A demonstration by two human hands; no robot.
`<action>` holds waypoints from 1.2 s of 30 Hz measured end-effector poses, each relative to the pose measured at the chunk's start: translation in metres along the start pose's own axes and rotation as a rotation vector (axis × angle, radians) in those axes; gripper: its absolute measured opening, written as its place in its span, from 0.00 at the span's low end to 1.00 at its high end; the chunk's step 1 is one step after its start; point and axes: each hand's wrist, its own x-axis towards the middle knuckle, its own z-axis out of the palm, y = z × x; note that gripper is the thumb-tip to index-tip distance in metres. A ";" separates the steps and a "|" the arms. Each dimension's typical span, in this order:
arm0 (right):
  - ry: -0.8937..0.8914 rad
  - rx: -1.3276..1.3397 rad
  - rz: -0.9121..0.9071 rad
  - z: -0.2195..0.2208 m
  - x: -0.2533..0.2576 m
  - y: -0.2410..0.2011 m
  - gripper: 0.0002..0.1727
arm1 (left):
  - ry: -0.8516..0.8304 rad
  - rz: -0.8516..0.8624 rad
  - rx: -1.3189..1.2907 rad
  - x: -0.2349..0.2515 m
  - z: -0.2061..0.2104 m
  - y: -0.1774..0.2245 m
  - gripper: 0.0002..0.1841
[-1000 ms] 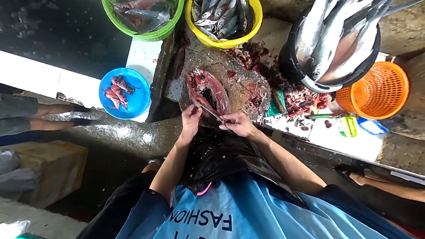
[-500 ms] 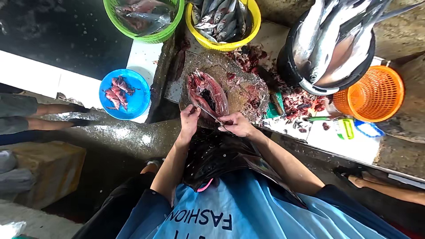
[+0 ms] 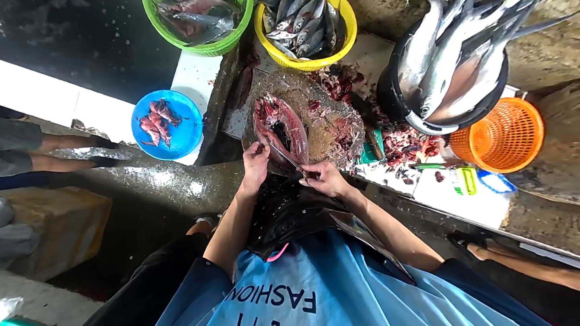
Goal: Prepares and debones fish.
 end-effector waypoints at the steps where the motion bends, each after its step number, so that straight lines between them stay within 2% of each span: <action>1: 0.013 0.040 -0.016 0.000 0.002 0.000 0.21 | -0.020 0.016 0.026 0.000 0.000 0.000 0.12; 3: 0.012 0.054 -0.035 -0.002 0.009 -0.002 0.19 | -0.051 0.058 0.099 0.001 -0.001 0.001 0.13; 6: -0.040 -0.059 0.004 -0.005 0.018 -0.006 0.18 | -0.031 0.081 0.169 0.002 -0.003 0.002 0.11; 13: -0.085 -0.205 0.047 -0.005 0.007 -0.006 0.22 | 0.009 0.066 0.166 -0.009 -0.002 -0.002 0.09; 15: -0.091 -0.205 0.037 -0.003 0.001 -0.002 0.21 | 0.072 0.054 0.131 -0.003 -0.002 -0.002 0.09; 20: 0.016 -0.055 -0.063 -0.003 0.001 -0.001 0.21 | 0.020 0.062 0.146 -0.002 0.000 0.003 0.10; 24: 0.018 -0.033 -0.064 0.000 0.016 -0.010 0.18 | -0.021 0.096 0.153 -0.002 0.001 0.002 0.11; 29: -0.053 -0.041 -0.031 0.008 0.016 -0.006 0.16 | 0.044 0.076 0.106 -0.005 0.003 -0.001 0.11; 34: -0.064 0.294 -0.061 0.019 0.011 0.002 0.15 | 0.028 0.062 0.088 -0.005 0.004 -0.002 0.12; 36: -0.068 0.302 -0.048 0.020 0.012 -0.001 0.13 | 0.025 0.066 0.081 -0.005 0.004 -0.001 0.11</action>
